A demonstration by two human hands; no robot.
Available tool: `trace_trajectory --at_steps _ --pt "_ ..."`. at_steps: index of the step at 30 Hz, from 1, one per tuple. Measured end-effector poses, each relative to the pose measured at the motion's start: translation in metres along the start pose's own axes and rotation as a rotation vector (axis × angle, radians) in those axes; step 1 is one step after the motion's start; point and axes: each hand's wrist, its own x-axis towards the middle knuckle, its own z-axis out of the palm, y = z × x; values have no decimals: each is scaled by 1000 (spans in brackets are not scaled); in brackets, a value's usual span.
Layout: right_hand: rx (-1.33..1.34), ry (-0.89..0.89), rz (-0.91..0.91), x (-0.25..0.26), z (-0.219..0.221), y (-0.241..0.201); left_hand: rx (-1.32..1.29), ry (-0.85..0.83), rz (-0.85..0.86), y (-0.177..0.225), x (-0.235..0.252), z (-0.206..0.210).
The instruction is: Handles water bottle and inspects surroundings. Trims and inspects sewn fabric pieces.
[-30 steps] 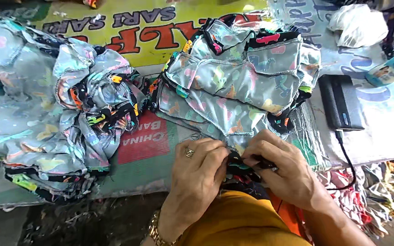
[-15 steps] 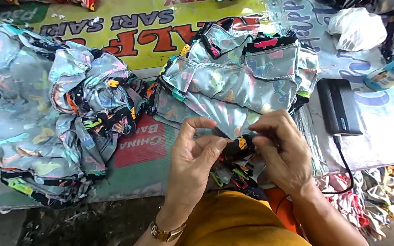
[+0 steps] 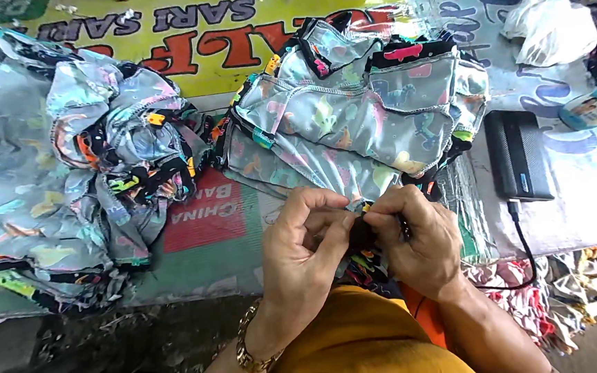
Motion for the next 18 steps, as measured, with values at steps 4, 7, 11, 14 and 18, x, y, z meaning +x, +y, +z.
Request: trace_trajectory --at_steps 4,7,11,14,18 --pt "292 -59 157 -2 -6 -1 15 46 5 -1 2 1" --pt "74 57 49 -3 -5 -5 -13 62 7 -1 2 3" --pt "-219 88 -99 -6 0 -5 13 25 31 -3 0 6" --pt "-221 107 -105 -5 0 0 82 -30 58 -7 -3 5" --pt "121 -17 74 -4 -5 -1 112 -1 55 -8 -6 8"
